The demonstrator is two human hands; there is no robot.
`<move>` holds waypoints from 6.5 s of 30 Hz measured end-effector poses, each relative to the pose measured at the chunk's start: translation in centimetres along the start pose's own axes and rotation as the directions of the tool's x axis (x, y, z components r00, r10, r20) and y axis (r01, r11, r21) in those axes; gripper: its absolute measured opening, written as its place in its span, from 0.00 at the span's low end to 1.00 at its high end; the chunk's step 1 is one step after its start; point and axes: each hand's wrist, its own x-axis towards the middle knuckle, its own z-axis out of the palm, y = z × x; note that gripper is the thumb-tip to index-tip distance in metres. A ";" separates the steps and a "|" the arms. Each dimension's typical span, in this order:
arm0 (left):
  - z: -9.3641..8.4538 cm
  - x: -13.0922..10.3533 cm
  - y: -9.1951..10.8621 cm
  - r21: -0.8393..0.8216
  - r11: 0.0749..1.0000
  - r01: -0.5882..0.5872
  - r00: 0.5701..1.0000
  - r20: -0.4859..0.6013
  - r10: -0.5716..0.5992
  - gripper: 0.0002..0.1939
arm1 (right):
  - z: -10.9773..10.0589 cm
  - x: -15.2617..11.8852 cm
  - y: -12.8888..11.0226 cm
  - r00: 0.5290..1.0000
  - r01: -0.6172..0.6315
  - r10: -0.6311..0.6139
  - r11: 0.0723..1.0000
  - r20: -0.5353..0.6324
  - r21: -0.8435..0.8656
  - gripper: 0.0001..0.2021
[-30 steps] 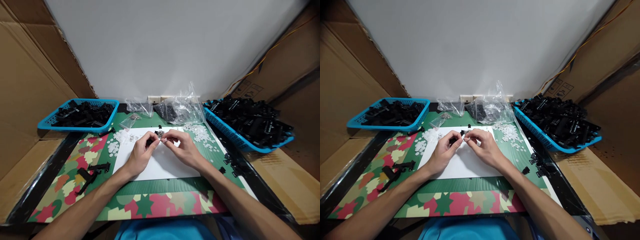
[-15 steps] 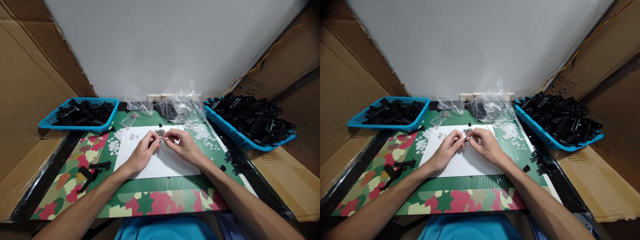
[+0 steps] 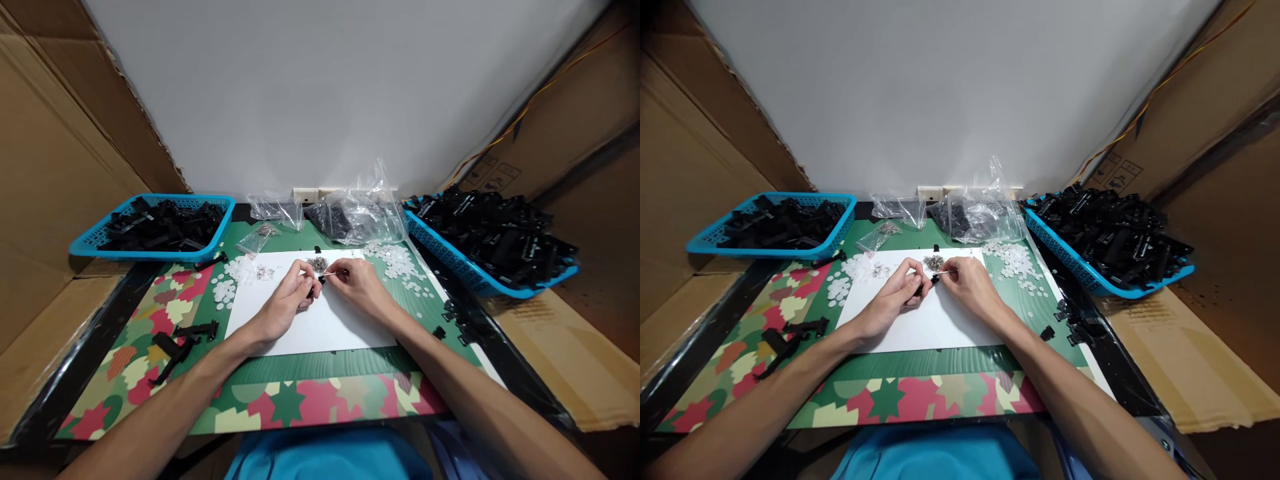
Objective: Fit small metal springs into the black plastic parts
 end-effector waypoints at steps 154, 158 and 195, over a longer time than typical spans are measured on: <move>-2.2 0.5 2.2 0.277 0.957 -0.086 0.911 -0.367 0.188 0.05 | -0.4 1.5 0.2 0.969 0.123 -0.124 0.992 0.214 0.018 0.05; -2.2 0.5 2.2 0.286 0.955 -0.084 0.910 -0.369 0.191 0.05 | -0.3 1.3 -0.1 0.961 0.169 -0.145 0.982 0.236 -0.083 0.05; 0.0 -0.7 2.6 -0.133 0.962 0.238 0.971 0.054 -0.233 0.10 | -2.3 -0.4 -2.8 0.932 0.315 -0.356 0.888 0.067 0.336 0.05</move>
